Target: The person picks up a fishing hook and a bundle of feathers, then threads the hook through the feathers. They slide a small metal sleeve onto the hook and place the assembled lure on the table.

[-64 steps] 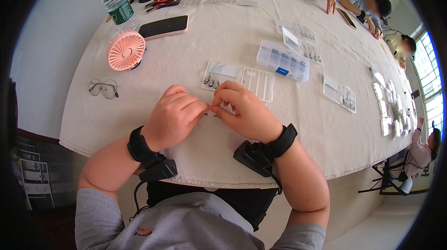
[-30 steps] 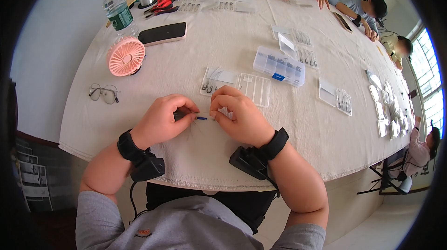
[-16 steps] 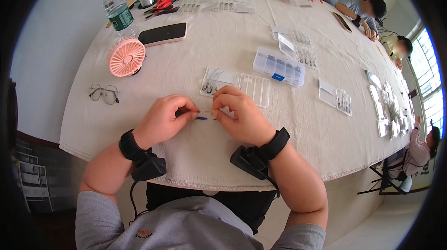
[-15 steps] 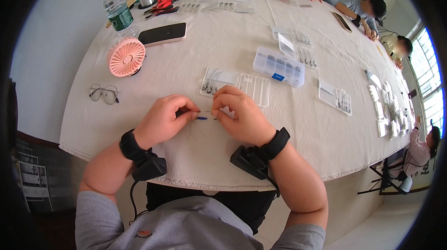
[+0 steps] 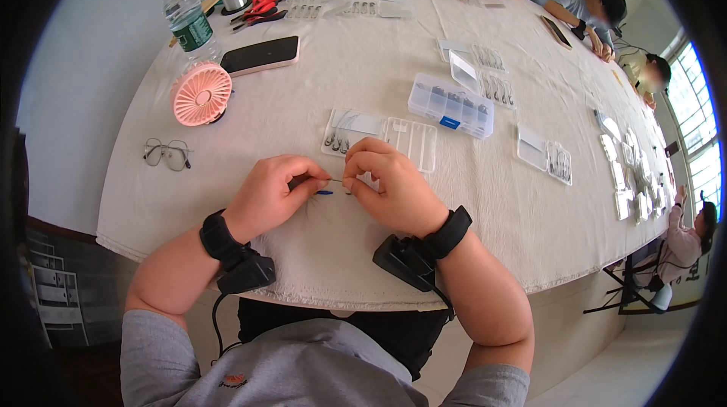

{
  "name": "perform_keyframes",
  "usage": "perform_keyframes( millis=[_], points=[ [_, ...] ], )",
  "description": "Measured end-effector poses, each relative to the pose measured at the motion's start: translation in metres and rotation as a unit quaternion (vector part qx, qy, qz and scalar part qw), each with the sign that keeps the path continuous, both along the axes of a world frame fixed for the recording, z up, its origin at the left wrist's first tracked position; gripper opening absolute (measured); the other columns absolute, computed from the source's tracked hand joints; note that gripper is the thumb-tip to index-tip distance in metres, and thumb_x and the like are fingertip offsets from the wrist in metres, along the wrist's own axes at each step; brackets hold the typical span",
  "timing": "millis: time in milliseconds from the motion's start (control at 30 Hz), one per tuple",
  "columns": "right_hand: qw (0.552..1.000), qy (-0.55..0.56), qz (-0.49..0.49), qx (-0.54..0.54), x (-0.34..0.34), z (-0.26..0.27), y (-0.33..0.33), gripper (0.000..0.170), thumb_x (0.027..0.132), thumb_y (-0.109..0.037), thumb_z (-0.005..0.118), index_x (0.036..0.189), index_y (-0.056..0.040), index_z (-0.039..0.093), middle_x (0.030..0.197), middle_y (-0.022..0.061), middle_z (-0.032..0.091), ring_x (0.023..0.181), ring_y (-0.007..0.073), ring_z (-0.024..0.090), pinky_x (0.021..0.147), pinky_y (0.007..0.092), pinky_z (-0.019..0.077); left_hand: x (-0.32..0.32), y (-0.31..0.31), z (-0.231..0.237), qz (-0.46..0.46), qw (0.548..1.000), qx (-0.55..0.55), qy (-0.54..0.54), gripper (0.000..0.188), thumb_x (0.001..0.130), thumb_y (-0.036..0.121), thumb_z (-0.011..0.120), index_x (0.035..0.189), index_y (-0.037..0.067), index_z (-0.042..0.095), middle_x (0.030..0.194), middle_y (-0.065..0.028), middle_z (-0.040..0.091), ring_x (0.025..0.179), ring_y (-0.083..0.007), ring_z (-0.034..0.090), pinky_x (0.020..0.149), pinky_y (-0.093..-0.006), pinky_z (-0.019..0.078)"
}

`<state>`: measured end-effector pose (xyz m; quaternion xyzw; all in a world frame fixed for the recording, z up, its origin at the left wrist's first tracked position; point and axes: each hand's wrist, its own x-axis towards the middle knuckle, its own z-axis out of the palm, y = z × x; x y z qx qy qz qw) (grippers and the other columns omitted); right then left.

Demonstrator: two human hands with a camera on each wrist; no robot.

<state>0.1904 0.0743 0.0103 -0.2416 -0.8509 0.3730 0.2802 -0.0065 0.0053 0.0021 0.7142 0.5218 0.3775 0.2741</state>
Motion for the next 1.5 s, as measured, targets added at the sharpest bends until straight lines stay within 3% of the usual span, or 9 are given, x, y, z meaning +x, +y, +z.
perform_keyframes(
  millis=[267,467,567,667,767,867,967,1067,1500],
  points=[
    [1.0,-0.006,-0.007,-0.015,0.0,0.002,-0.001,0.003,0.076,-0.001,0.06,0.078,-0.0011,0.058,0.091,0.008,0.057,0.077,0.0204,0.058,0.052,0.0278,0.0479,0.002,0.001,-0.002,0.001,1.0,0.014,0.013,0.011,0.082,-0.001,0.06,0.092,-0.002,0.063,0.082,-0.0133,0.067,0.071,-0.0201,0.066,0.066,-0.028,0.0515],
    [1.0,0.003,-0.003,-0.001,0.002,0.002,0.002,0.003,0.076,-0.001,0.06,0.078,-0.0016,0.059,0.09,0.0067,0.058,0.076,0.0191,0.056,0.057,0.0271,0.0457,0.002,-0.007,0.004,-0.009,0.998,-0.003,-0.062,0.024,0.081,-0.001,0.061,0.106,0.0,0.06,0.097,-0.0113,0.066,0.087,-0.0197,0.065,0.078,-0.0288,0.0499],
    [1.0,0.009,-0.004,-0.002,0.002,0.002,0.001,0.004,0.076,-0.001,0.061,0.078,-0.002,0.058,0.089,0.0062,0.058,0.076,0.0191,0.055,0.061,0.0271,0.0442,0.004,-0.009,0.012,0.028,0.995,0.087,-0.046,0.027,0.082,-0.002,0.06,0.109,0.0,0.059,0.1,-0.0107,0.065,0.094,-0.0198,0.063,0.082,-0.029,0.0483],
    [1.0,0.012,-0.006,-0.012,0.001,0.003,0.0,0.004,0.076,-0.001,0.061,0.079,-0.0021,0.058,0.089,0.006,0.058,0.076,0.0193,0.055,0.063,0.0274,0.0436,-0.001,-0.005,0.02,0.049,0.969,0.241,0.014,0.027,0.081,0.001,0.061,0.108,0.003,0.059,0.104,-0.0124,0.064,0.096,-0.0249,0.062,0.076,-0.0318,0.0509],
    [1.0,0.013,-0.005,-0.015,0.002,0.003,0.0,0.005,0.076,-0.001,0.061,0.079,-0.0023,0.059,0.089,0.006,0.058,0.076,0.0193,0.055,0.063,0.0273,0.0436,0.005,-0.01,0.018,0.038,0.973,0.227,-0.027,0.026,0.081,0.001,0.061,0.107,0.003,0.059,0.103,-0.012,0.064,0.095,-0.0249,0.062,0.078,-0.0315,0.0505],
    [1.0,0.021,-0.004,-0.007,0.002,0.003,0.001,0.005,0.076,-0.001,0.061,0.079,-0.0023,0.059,0.089,0.006,0.058,0.077,0.0189,0.055,0.062,0.0269,0.0435,0.011,-0.011,0.01,0.033,0.986,0.129,-0.097,0.025,0.083,0.0,0.061,0.108,-0.001,0.059,0.099,-0.0122,0.065,0.087,-0.0209,0.064,0.079,-0.0292,0.0507],
    [1.0,0.027,-0.005,-0.006,0.003,0.001,0.002,0.005,0.075,0.0,0.061,0.079,-0.0023,0.059,0.089,0.006,0.058,0.077,0.0187,0.055,0.062,0.0267,0.0434,0.007,-0.008,0.003,0.022,0.996,0.019,-0.079,0.02,0.083,0.001,0.061,0.103,-0.001,0.061,0.092,-0.0124,0.066,0.08,-0.021,0.065,0.074,-0.0288,0.0512],
    [0.999,0.027,-0.009,-0.016,0.003,0.002,0.002,0.005,0.075,0.0,0.061,0.079,-0.0021,0.059,0.089,0.006,0.059,0.077,0.0187,0.055,0.063,0.0269,0.0434,0.003,-0.005,0.002,-0.003,0.999,0.035,-0.014,0.014,0.083,0.003,0.062,0.097,-0.001,0.062,0.085,-0.0126,0.066,0.076,-0.0212,0.065,0.07,-0.0297,0.0508],
    [0.999,0.021,-0.016,-0.03,0.002,0.003,0.0,0.005,0.076,0.0,0.062,0.079,-0.0015,0.059,0.089,0.0063,0.058,0.077,0.0182,0.055,0.063,0.0269,0.0434,0.005,-0.003,0.0,-0.007,0.999,-0.016,-0.05,0.01,0.086,0.006,0.06,0.09,-0.002,0.057,0.079,-0.0115,0.064,0.071,-0.0195,0.062,0.066,-0.0288,0.0487]
  ],
)
